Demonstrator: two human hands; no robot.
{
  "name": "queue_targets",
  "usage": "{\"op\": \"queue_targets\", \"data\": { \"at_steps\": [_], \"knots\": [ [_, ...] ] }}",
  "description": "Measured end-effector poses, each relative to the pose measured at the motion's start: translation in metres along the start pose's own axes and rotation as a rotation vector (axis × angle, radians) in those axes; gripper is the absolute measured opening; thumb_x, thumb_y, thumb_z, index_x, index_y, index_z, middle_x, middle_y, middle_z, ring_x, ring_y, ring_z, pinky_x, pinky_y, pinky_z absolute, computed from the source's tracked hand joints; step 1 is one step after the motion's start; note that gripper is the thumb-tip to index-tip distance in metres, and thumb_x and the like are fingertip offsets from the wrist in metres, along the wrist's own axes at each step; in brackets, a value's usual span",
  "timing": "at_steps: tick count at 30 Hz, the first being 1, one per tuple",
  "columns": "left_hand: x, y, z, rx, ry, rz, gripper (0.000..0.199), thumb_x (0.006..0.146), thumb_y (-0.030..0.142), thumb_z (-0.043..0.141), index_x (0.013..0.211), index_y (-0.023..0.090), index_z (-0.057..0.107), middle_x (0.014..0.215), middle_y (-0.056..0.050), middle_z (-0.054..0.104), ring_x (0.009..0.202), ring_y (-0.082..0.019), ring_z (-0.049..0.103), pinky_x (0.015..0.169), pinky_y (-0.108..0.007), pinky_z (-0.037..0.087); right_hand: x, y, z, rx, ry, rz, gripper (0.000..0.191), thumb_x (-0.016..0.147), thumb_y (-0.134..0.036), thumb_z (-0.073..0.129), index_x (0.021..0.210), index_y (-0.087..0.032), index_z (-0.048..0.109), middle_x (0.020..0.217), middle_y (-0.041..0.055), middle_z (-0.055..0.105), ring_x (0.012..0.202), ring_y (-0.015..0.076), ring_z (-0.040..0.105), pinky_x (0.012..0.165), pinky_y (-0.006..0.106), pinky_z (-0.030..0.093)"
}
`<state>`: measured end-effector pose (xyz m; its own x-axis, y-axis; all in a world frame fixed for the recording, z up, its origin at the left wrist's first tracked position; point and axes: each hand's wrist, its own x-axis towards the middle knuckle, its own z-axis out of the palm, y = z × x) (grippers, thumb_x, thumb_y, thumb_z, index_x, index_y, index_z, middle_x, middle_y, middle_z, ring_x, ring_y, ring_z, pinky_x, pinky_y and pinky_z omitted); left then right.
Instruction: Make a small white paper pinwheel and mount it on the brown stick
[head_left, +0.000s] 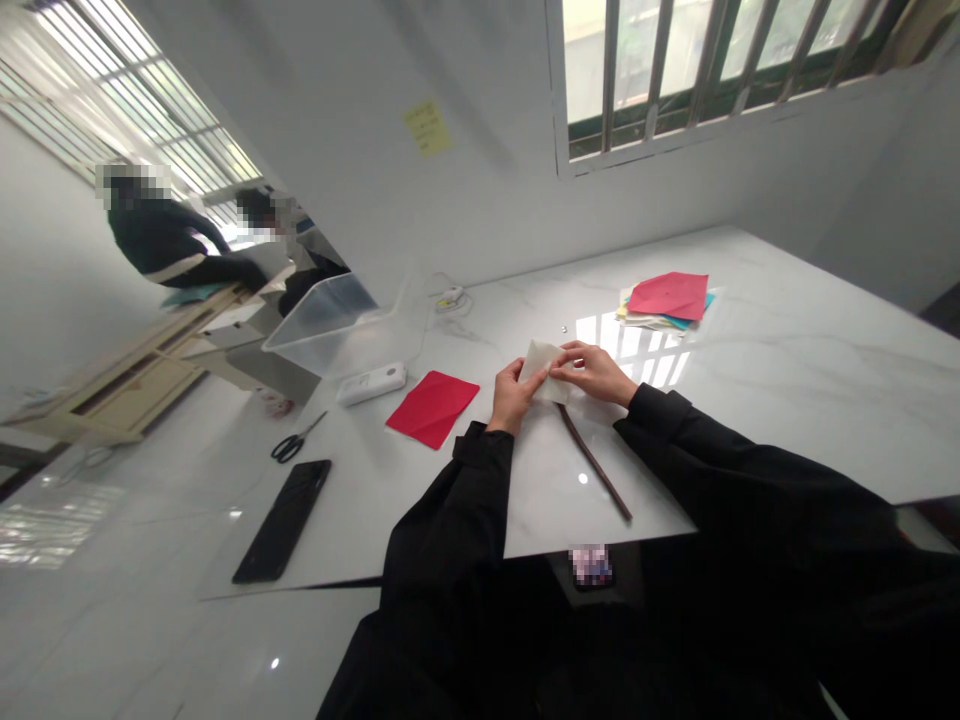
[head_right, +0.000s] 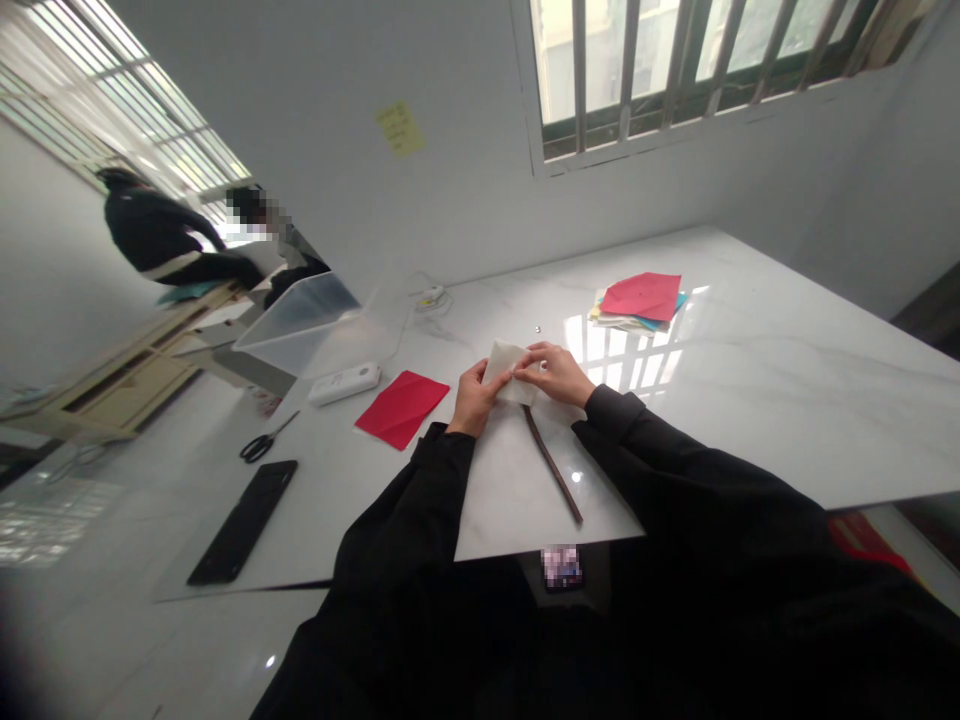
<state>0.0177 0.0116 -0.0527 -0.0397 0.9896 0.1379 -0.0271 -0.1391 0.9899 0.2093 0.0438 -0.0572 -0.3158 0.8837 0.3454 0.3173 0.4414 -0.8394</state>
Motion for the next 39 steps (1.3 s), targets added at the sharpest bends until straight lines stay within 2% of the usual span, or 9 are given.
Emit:
{"op": "queue_targets", "data": {
  "at_steps": [11, 16, 20, 25, 28, 30, 34, 37, 39],
  "knots": [
    [-0.0009, 0.002, 0.001, -0.038, -0.005, -0.017, 0.049, 0.065, 0.047, 0.092, 0.097, 0.014, 0.076, 0.087, -0.004, 0.075, 0.075, -0.018, 0.064, 0.071, -0.028, 0.051, 0.0013, 0.0003, 0.0014, 0.099, -0.003, 0.02, 0.021, 0.086, -0.043, 0.077, 0.089, -0.023, 0.083, 0.106, 0.0089, 0.075, 0.098, 0.0255, 0.07, 0.076, 0.034, 0.056],
    [-0.0018, 0.0035, 0.001, -0.038, -0.023, -0.047, 0.049, 0.069, 0.049, 0.089, 0.1, 0.015, 0.077, 0.089, -0.005, 0.076, 0.076, -0.019, 0.066, 0.07, -0.028, 0.052, 0.0008, -0.0021, 0.0022, 0.144, 0.004, 0.044, 0.022, 0.085, -0.044, 0.078, 0.087, -0.022, 0.08, 0.1, 0.0076, 0.077, 0.098, 0.0253, 0.071, 0.084, 0.036, 0.057],
    [-0.001, 0.0013, 0.0005, -0.059, -0.036, -0.044, 0.052, 0.065, 0.048, 0.092, 0.101, 0.014, 0.077, 0.092, -0.005, 0.077, 0.078, -0.019, 0.067, 0.072, -0.029, 0.052, -0.0001, -0.0032, 0.003, 0.12, 0.029, 0.047, 0.021, 0.084, -0.043, 0.078, 0.087, -0.022, 0.079, 0.095, 0.0054, 0.079, 0.094, 0.0239, 0.072, 0.091, 0.037, 0.055],
    [0.0002, -0.001, -0.0002, -0.076, -0.04, -0.044, 0.053, 0.065, 0.049, 0.093, 0.1, 0.014, 0.077, 0.089, -0.005, 0.076, 0.075, -0.018, 0.066, 0.072, -0.029, 0.052, -0.0013, -0.0045, 0.0047, 0.118, 0.073, 0.043, 0.021, 0.083, -0.043, 0.078, 0.088, -0.022, 0.078, 0.095, 0.0044, 0.079, 0.091, 0.0228, 0.07, 0.089, 0.036, 0.053],
    [0.0008, -0.0018, -0.0002, -0.079, -0.036, -0.042, 0.054, 0.065, 0.05, 0.094, 0.101, 0.013, 0.077, 0.089, -0.005, 0.076, 0.075, -0.018, 0.066, 0.072, -0.029, 0.052, -0.0012, -0.0056, 0.0052, 0.092, 0.085, 0.048, 0.023, 0.083, -0.045, 0.078, 0.089, -0.022, 0.076, 0.094, 0.0042, 0.078, 0.083, 0.0213, 0.068, 0.083, 0.036, 0.053],
    [0.0013, -0.0024, 0.0, -0.084, -0.036, -0.046, 0.056, 0.064, 0.051, 0.094, 0.103, 0.013, 0.077, 0.09, -0.005, 0.077, 0.075, -0.018, 0.067, 0.072, -0.029, 0.053, -0.0007, -0.0055, 0.0059, 0.104, 0.114, 0.054, 0.03, 0.08, -0.047, 0.08, 0.094, -0.022, 0.072, 0.094, 0.0045, 0.075, 0.081, 0.0213, 0.066, 0.078, 0.036, 0.053],
    [0.002, -0.0035, 0.0007, -0.11, -0.036, -0.058, 0.058, 0.063, 0.051, 0.095, 0.103, 0.013, 0.076, 0.091, -0.005, 0.077, 0.075, -0.017, 0.067, 0.072, -0.028, 0.054, -0.0001, -0.0035, 0.0081, 0.193, 0.205, 0.033, 0.056, 0.071, -0.048, 0.086, 0.116, -0.023, 0.062, 0.107, 0.0077, 0.071, 0.094, 0.0255, 0.068, 0.08, 0.038, 0.056],
    [0.0018, -0.003, 0.0009, -0.124, -0.039, -0.067, 0.058, 0.063, 0.05, 0.095, 0.104, 0.014, 0.076, 0.091, -0.005, 0.077, 0.076, -0.017, 0.067, 0.073, -0.028, 0.055, -0.0008, -0.0036, 0.0082, 0.228, 0.184, 0.041, 0.073, 0.071, -0.048, 0.088, 0.133, -0.024, 0.056, 0.111, 0.009, 0.07, 0.092, 0.0261, 0.069, 0.081, 0.041, 0.058],
    [0.0014, -0.0023, 0.0008, -0.128, -0.044, -0.069, 0.057, 0.064, 0.05, 0.095, 0.103, 0.014, 0.076, 0.091, -0.005, 0.077, 0.076, -0.017, 0.067, 0.073, -0.029, 0.054, -0.0015, -0.0051, 0.0074, 0.245, 0.165, 0.037, 0.074, 0.072, -0.048, 0.087, 0.135, -0.024, 0.056, 0.11, 0.0096, 0.071, 0.092, 0.0268, 0.07, 0.081, 0.042, 0.059]
  ]
}}
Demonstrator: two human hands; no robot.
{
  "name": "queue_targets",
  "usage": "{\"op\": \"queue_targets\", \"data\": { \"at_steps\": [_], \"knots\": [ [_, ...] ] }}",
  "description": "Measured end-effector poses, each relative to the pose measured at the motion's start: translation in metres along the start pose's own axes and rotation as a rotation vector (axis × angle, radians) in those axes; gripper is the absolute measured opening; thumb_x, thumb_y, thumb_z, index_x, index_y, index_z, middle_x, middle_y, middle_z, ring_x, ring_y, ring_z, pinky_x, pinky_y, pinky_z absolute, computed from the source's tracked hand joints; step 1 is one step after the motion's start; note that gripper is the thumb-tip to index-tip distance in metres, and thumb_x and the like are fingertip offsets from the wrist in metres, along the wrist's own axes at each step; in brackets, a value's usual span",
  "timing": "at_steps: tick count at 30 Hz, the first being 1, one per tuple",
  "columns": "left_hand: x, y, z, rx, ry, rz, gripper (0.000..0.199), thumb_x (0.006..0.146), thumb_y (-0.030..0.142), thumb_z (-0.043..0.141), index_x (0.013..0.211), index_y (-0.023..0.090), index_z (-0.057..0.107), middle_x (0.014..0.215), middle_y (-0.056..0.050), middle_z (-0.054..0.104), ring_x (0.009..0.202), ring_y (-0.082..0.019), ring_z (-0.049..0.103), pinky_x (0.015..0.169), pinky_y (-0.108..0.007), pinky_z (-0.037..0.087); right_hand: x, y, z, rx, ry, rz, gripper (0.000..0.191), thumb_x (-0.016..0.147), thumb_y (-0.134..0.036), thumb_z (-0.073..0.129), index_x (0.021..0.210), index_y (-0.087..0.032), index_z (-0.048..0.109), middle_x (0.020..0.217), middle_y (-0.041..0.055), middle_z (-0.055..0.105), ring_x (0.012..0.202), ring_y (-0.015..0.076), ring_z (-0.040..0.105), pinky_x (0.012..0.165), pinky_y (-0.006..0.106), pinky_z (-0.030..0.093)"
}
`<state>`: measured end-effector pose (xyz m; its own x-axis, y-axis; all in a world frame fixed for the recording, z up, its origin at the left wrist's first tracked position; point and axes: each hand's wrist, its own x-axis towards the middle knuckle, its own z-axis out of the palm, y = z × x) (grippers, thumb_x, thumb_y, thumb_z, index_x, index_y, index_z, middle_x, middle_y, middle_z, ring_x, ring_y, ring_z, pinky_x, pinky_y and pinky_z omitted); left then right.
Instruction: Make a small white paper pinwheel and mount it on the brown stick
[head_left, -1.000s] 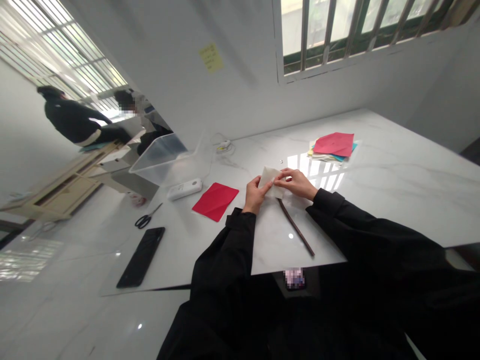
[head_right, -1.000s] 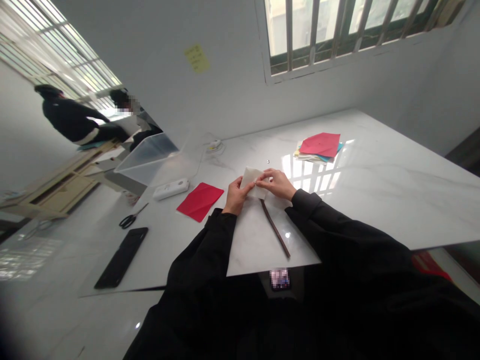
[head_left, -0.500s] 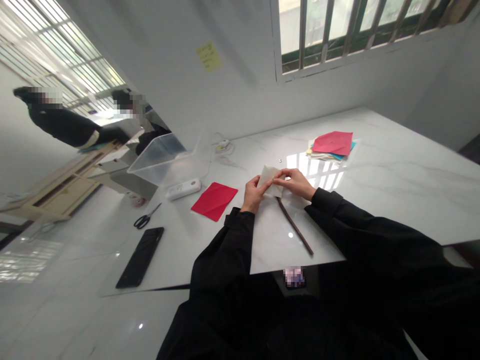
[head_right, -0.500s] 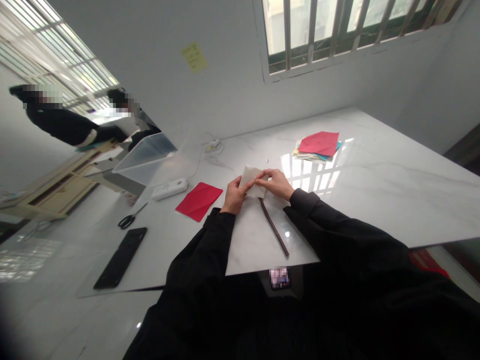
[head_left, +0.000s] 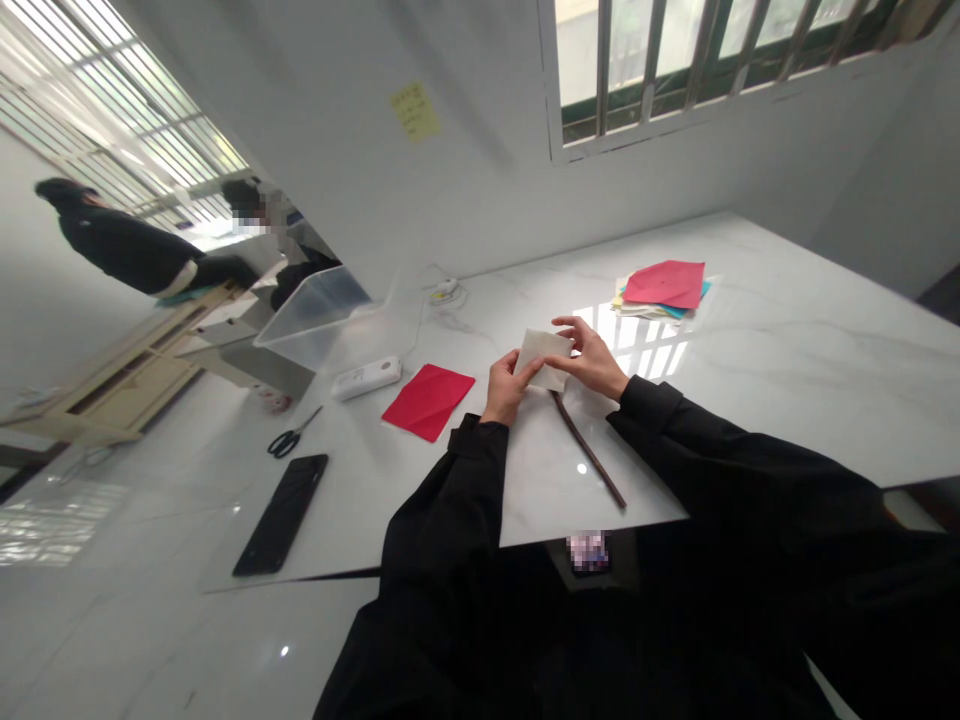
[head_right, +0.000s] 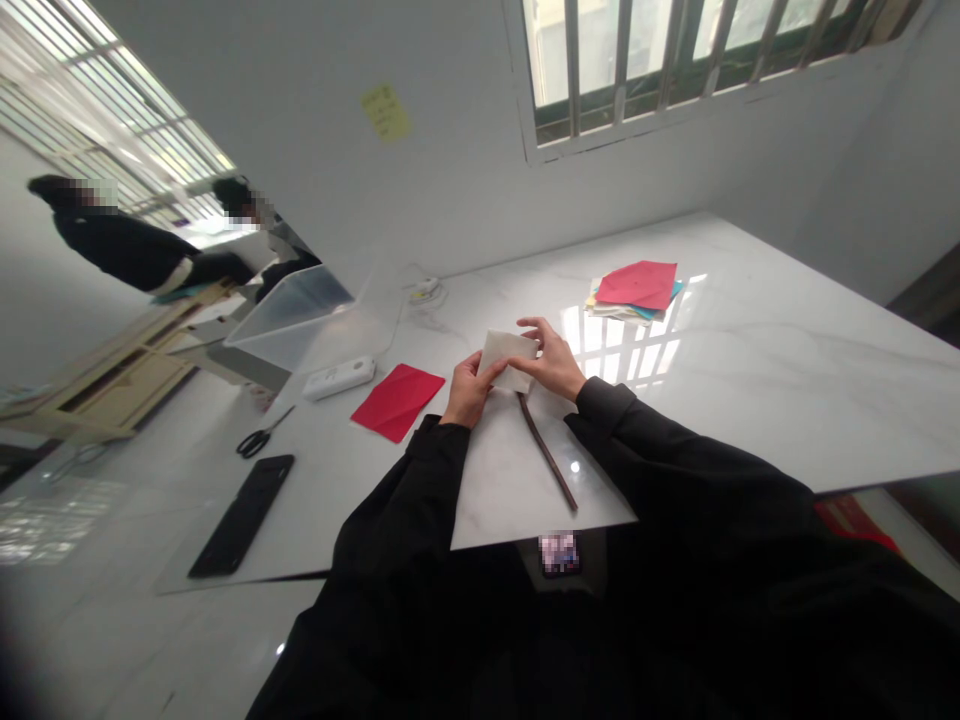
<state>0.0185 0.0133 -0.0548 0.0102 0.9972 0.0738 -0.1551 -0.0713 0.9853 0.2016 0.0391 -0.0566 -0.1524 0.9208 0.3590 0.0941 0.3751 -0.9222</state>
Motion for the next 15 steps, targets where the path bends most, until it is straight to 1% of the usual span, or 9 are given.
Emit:
{"op": "queue_targets", "data": {
  "at_steps": [3, 5, 7, 9, 11, 12, 15],
  "knots": [
    [-0.0007, 0.0009, 0.0001, 0.007, -0.001, 0.006, 0.056, 0.064, 0.05, 0.095, 0.102, 0.013, 0.076, 0.09, -0.005, 0.077, 0.076, -0.018, 0.068, 0.073, -0.029, 0.054, -0.0005, -0.0028, -0.0008, 0.029, -0.025, 0.007, 0.068, 0.074, -0.047, 0.087, 0.131, -0.021, 0.059, 0.104, 0.01, 0.074, 0.093, 0.0279, 0.072, 0.082, 0.043, 0.059],
    [-0.0009, 0.0013, 0.0003, 0.01, -0.002, 0.008, 0.056, 0.064, 0.05, 0.095, 0.101, 0.013, 0.076, 0.09, -0.005, 0.076, 0.076, -0.018, 0.067, 0.073, -0.029, 0.053, -0.0004, -0.0038, -0.0012, 0.034, -0.035, 0.004, 0.063, 0.074, -0.046, 0.086, 0.126, -0.021, 0.062, 0.104, 0.0104, 0.075, 0.094, 0.0281, 0.072, 0.083, 0.043, 0.059],
    [-0.0011, 0.0017, 0.0004, 0.01, 0.0, 0.008, 0.056, 0.064, 0.05, 0.095, 0.102, 0.013, 0.076, 0.09, -0.005, 0.076, 0.076, -0.018, 0.067, 0.074, -0.029, 0.053, 0.0001, -0.0037, -0.0015, 0.011, -0.006, -0.018, 0.06, 0.073, -0.047, 0.087, 0.122, -0.021, 0.064, 0.116, 0.0125, 0.074, 0.101, 0.0292, 0.071, 0.084, 0.042, 0.059],
    [-0.0013, 0.0022, 0.0006, 0.004, 0.003, 0.01, 0.056, 0.064, 0.049, 0.095, 0.102, 0.013, 0.076, 0.089, -0.005, 0.076, 0.077, -0.018, 0.067, 0.075, -0.03, 0.053, 0.0006, -0.0031, -0.002, -0.019, 0.031, -0.031, 0.06, 0.072, -0.047, 0.088, 0.122, -0.022, 0.066, 0.132, 0.0145, 0.069, 0.11, 0.0307, 0.069, 0.083, 0.042, 0.059],
    [-0.0015, 0.0027, 0.0006, -0.003, 0.0, 0.008, 0.055, 0.064, 0.049, 0.095, 0.102, 0.013, 0.076, 0.089, -0.005, 0.076, 0.077, -0.018, 0.067, 0.075, -0.029, 0.053, 0.0011, -0.0025, -0.0027, -0.032, 0.034, -0.023, 0.062, 0.071, -0.047, 0.088, 0.123, -0.022, 0.066, 0.138, 0.0152, 0.066, 0.113, 0.0314, 0.068, 0.081, 0.041, 0.06],
    [-0.0016, 0.0029, 0.0006, -0.006, -0.003, 0.004, 0.055, 0.064, 0.048, 0.095, 0.102, 0.013, 0.076, 0.088, -0.004, 0.076, 0.077, -0.018, 0.067, 0.075, -0.029, 0.053, 0.0014, -0.0023, -0.0031, -0.028, 0.018, -0.019, 0.062, 0.071, -0.047, 0.088, 0.124, -0.022, 0.066, 0.135, 0.0149, 0.067, 0.113, 0.0315, 0.068, 0.081, 0.041, 0.06],
    [-0.0013, 0.0027, 0.0003, -0.01, -0.014, -0.007, 0.054, 0.064, 0.048, 0.095, 0.101, 0.014, 0.077, 0.087, -0.004, 0.076, 0.076, -0.017, 0.066, 0.075, -0.028, 0.052, 0.0021, -0.0019, -0.0042, 0.007, -0.039, -0.022, 0.057, 0.074, -0.045, 0.086, 0.122, -0.022, 0.066, 0.118, 0.012, 0.074, 0.109, 0.0304, 0.07, 0.085, 0.042, 0.059]
  ]
}}
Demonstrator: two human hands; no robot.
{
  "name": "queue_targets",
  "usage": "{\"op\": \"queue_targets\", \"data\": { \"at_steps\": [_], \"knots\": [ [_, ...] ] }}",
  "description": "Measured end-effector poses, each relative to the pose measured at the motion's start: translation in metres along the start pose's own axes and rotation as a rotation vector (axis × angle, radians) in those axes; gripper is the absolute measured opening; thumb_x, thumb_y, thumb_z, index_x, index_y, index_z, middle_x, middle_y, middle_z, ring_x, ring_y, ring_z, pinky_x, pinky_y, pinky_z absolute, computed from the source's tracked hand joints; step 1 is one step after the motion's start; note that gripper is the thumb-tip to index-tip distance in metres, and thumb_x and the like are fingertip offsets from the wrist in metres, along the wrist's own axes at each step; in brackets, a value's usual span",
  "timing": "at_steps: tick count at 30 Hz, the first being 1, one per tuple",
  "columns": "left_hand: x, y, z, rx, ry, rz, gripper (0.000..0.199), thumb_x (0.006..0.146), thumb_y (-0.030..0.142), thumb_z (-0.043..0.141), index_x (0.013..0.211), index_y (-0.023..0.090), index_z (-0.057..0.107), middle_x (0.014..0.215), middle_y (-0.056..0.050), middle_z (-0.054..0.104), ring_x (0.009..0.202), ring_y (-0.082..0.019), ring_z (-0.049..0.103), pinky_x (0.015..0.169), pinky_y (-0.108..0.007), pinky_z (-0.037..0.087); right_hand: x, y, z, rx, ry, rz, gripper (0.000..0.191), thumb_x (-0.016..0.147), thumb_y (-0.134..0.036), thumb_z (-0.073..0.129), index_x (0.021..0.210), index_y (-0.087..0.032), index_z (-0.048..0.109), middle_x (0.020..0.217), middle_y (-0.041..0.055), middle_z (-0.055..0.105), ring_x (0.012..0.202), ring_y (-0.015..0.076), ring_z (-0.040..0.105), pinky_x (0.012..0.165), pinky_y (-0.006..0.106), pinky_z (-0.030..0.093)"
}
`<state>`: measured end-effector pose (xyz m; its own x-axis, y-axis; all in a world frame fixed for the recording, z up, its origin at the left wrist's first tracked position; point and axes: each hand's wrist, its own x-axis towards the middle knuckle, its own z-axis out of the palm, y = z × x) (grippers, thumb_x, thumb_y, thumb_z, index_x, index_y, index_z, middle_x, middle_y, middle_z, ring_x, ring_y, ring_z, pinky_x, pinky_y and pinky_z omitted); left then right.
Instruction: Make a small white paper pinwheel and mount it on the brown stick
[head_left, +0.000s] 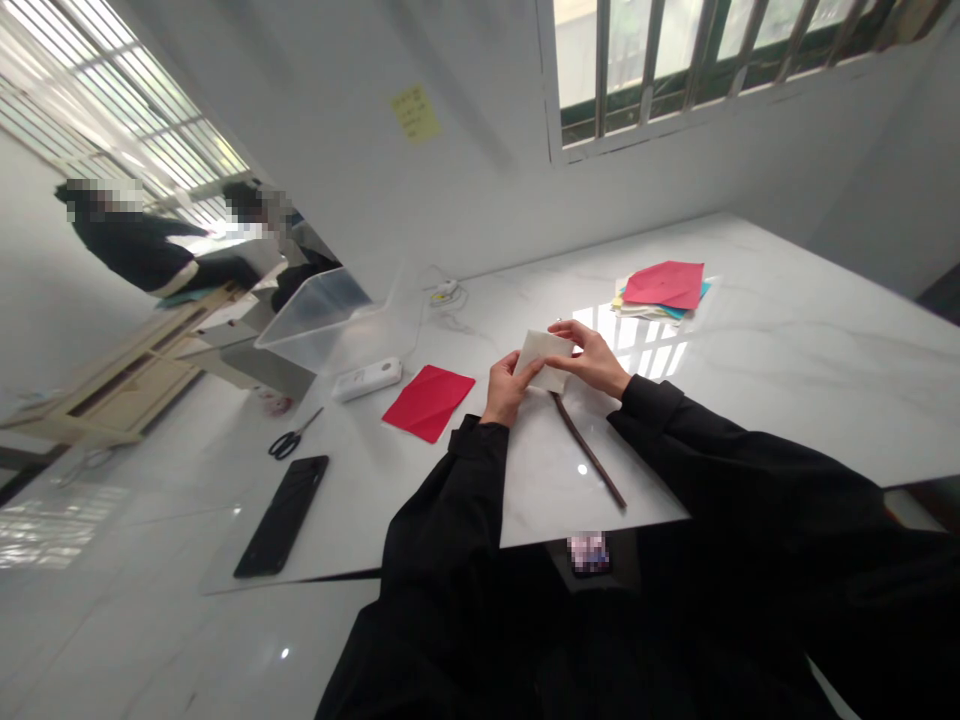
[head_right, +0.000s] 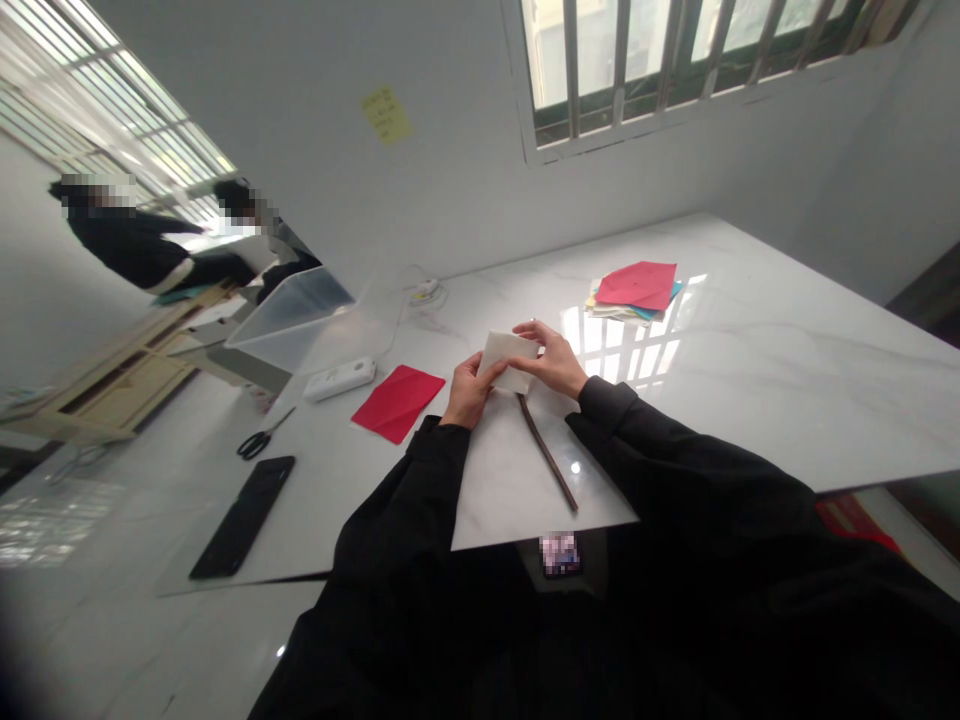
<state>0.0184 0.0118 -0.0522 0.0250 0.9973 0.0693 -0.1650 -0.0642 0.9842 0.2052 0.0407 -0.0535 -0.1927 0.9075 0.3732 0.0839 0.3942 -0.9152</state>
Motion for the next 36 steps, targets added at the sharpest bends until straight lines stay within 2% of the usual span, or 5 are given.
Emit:
{"op": "queue_targets", "data": {
  "at_steps": [4, 7, 21, 29, 36],
  "knots": [
    [0.001, -0.002, -0.001, 0.021, 0.012, 0.006, 0.054, 0.063, 0.049, 0.095, 0.099, 0.014, 0.077, 0.085, -0.003, 0.075, 0.074, -0.016, 0.065, 0.073, -0.027, 0.05, 0.0, 0.001, 0.0, 0.064, -0.039, 0.058, 0.056, 0.074, -0.045, 0.087, 0.121, -0.021, 0.067, 0.101, 0.0081, 0.078, 0.087, 0.0255, 0.073, 0.08, 0.04, 0.059],
    [0.002, -0.005, -0.003, 0.035, 0.022, 0.005, 0.054, 0.063, 0.05, 0.095, 0.098, 0.013, 0.077, 0.084, -0.003, 0.075, 0.072, -0.015, 0.064, 0.071, -0.027, 0.05, 0.0, 0.001, 0.0, 0.09, -0.036, 0.094, 0.057, 0.071, -0.045, 0.088, 0.118, -0.021, 0.068, 0.096, 0.0069, 0.078, 0.08, 0.0236, 0.072, 0.074, 0.038, 0.059],
    [0.003, -0.008, -0.004, 0.034, 0.031, 0.003, 0.053, 0.062, 0.048, 0.096, 0.098, 0.013, 0.078, 0.084, -0.003, 0.076, 0.071, -0.016, 0.064, 0.07, -0.027, 0.051, -0.002, -0.005, 0.003, 0.004, -0.009, 0.065, 0.039, 0.074, -0.041, 0.084, 0.104, -0.02, 0.073, 0.095, 0.0051, 0.076, 0.085, 0.0226, 0.068, 0.074, 0.034, 0.054],
    [0.0, -0.005, -0.003, 0.049, 0.033, 0.002, 0.052, 0.062, 0.051, 0.095, 0.093, 0.014, 0.077, 0.079, -0.002, 0.074, 0.068, -0.015, 0.063, 0.067, -0.026, 0.049, -0.005, -0.01, 0.003, -0.021, -0.035, 0.087, 0.034, 0.075, -0.049, 0.081, 0.092, -0.02, 0.073, 0.082, 0.0025, 0.072, 0.075, 0.0207, 0.064, 0.066, 0.031, 0.05],
    [-0.002, -0.002, -0.001, 0.051, 0.052, -0.015, 0.052, 0.061, 0.049, 0.095, 0.095, 0.014, 0.077, 0.08, -0.001, 0.074, 0.066, -0.015, 0.062, 0.064, -0.026, 0.049, -0.004, -0.007, 0.002, -0.071, -0.035, 0.077, 0.036, 0.076, -0.053, 0.081, 0.089, -0.02, 0.071, 0.077, 0.001, 0.069, 0.069, 0.0184, 0.06, 0.061, 0.03, 0.045]
  ]
}}
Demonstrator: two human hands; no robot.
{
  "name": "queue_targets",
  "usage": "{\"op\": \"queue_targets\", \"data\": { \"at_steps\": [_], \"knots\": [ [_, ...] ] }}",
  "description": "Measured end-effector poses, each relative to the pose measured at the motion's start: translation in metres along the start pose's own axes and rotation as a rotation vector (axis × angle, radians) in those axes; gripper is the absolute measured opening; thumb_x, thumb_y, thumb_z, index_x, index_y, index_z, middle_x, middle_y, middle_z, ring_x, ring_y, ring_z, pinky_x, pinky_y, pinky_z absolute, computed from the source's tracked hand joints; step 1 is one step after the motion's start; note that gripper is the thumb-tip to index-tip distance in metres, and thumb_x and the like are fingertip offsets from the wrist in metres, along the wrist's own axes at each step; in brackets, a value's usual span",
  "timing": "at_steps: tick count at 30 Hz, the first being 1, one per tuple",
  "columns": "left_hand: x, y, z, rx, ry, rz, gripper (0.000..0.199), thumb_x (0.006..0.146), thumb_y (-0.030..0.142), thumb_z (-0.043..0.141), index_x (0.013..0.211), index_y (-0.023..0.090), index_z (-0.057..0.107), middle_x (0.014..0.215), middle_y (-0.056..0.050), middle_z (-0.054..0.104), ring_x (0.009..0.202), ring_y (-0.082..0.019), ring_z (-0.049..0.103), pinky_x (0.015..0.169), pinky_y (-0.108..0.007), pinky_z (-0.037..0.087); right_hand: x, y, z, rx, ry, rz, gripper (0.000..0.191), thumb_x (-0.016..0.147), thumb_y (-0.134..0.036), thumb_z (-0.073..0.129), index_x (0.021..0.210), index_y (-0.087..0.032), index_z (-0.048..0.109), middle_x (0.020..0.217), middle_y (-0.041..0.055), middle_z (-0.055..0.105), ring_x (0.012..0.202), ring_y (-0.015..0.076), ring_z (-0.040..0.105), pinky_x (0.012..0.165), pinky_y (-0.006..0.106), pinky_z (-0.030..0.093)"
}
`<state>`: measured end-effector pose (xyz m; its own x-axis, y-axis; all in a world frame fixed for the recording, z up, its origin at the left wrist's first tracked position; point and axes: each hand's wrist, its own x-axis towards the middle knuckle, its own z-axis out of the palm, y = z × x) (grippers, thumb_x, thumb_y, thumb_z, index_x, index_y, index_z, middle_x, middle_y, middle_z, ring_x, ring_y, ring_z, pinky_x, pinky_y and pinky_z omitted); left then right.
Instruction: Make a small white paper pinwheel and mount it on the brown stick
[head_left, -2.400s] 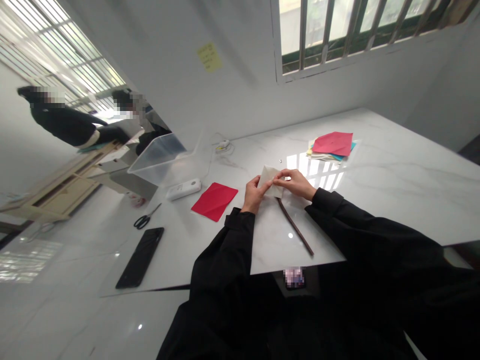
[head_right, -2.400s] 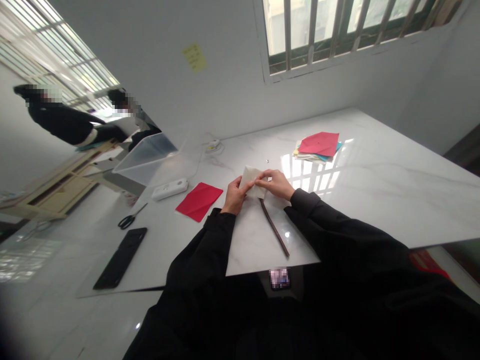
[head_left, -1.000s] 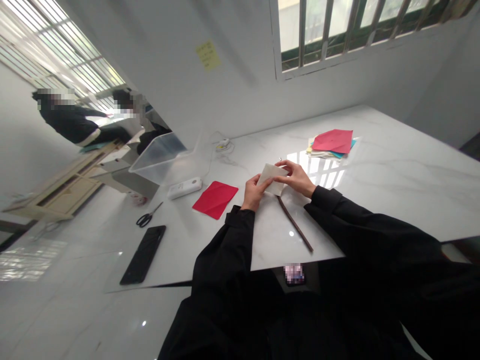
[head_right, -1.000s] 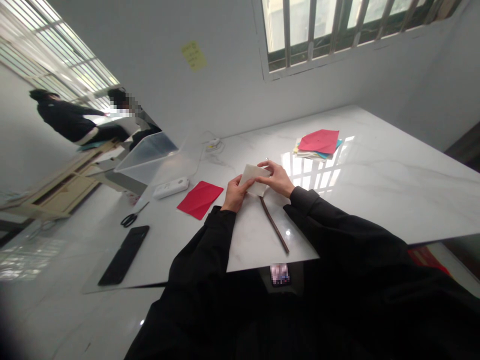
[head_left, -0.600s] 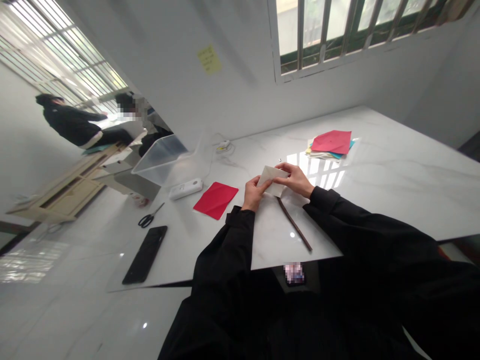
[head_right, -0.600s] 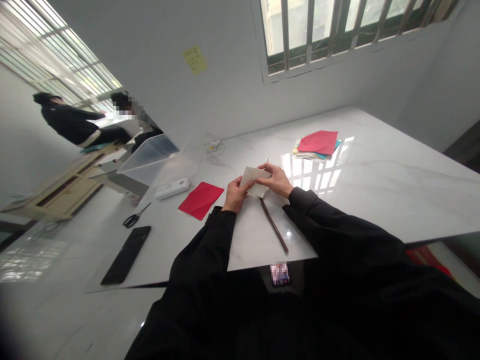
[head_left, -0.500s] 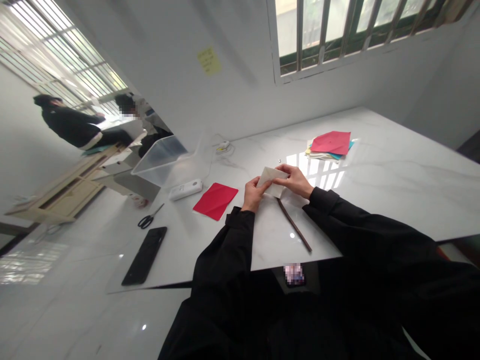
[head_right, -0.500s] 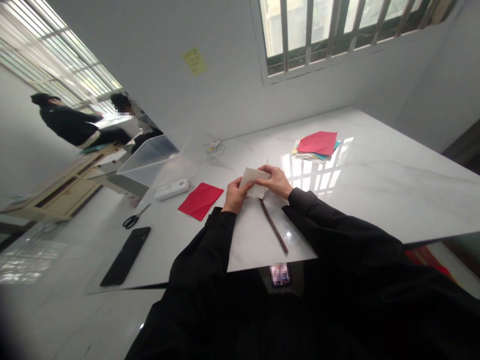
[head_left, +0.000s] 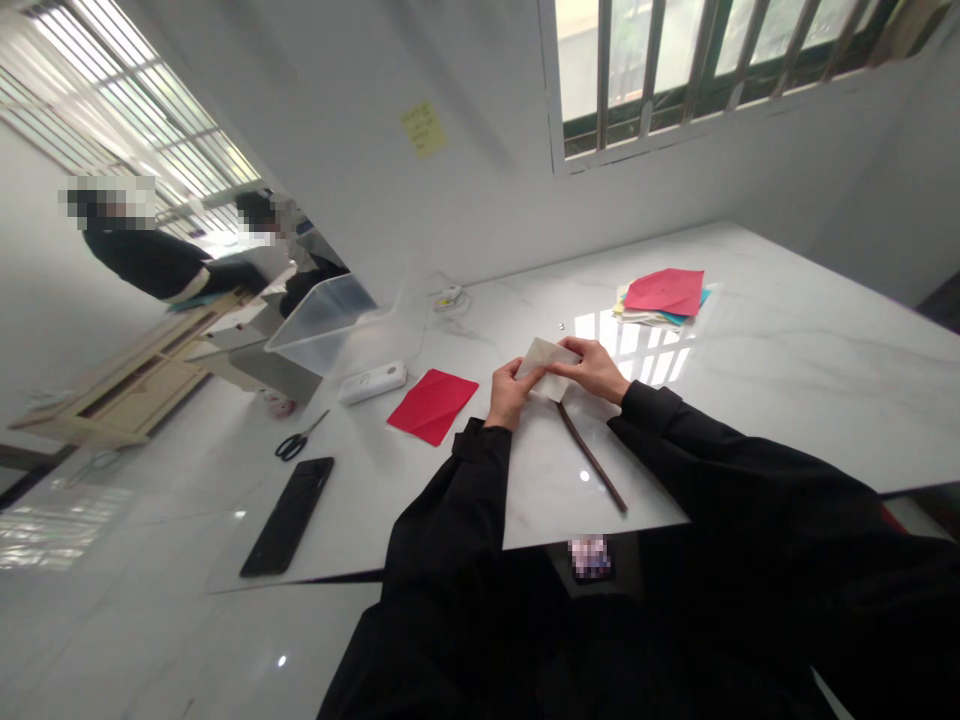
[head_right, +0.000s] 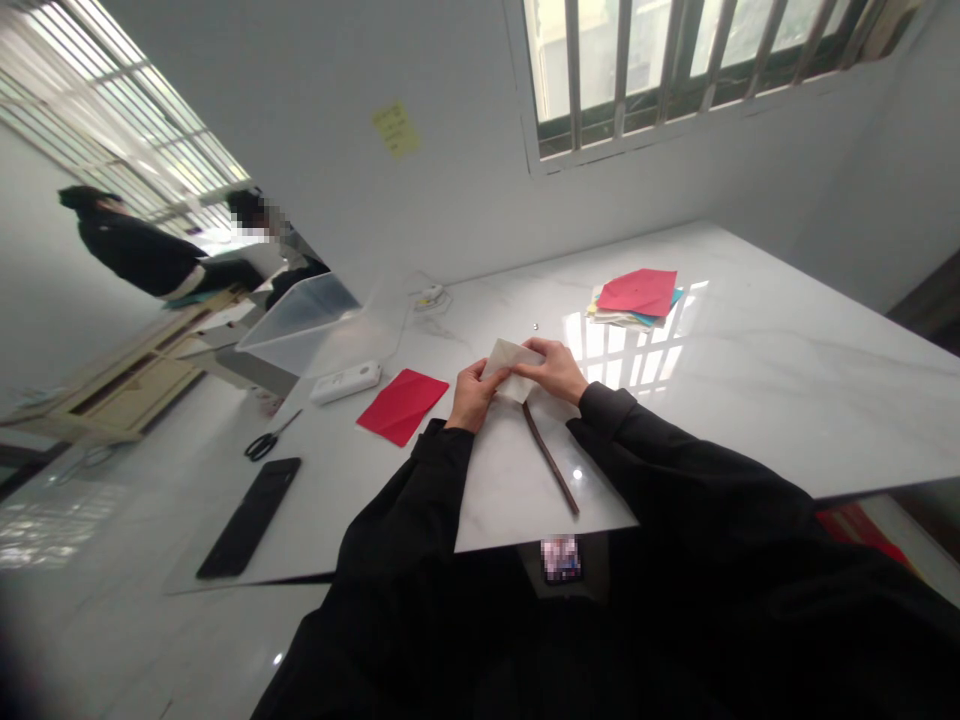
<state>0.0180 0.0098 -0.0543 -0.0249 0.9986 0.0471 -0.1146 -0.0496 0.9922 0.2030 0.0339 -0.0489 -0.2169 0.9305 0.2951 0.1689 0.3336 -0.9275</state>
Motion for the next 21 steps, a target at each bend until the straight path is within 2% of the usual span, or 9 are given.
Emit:
{"op": "queue_targets", "data": {
  "at_steps": [21],
  "knots": [
    [0.0017, -0.0007, -0.0008, 0.027, 0.022, -0.004, 0.052, 0.06, 0.048, 0.095, 0.094, 0.013, 0.078, 0.079, -0.002, 0.073, 0.066, -0.015, 0.062, 0.065, -0.027, 0.048, 0.0011, 0.0039, 0.0009, -0.005, -0.034, -0.03, 0.032, 0.079, -0.051, 0.078, 0.089, -0.021, 0.07, 0.08, 0.002, 0.071, 0.073, 0.0195, 0.061, 0.064, 0.031, 0.048]
  ]
}}
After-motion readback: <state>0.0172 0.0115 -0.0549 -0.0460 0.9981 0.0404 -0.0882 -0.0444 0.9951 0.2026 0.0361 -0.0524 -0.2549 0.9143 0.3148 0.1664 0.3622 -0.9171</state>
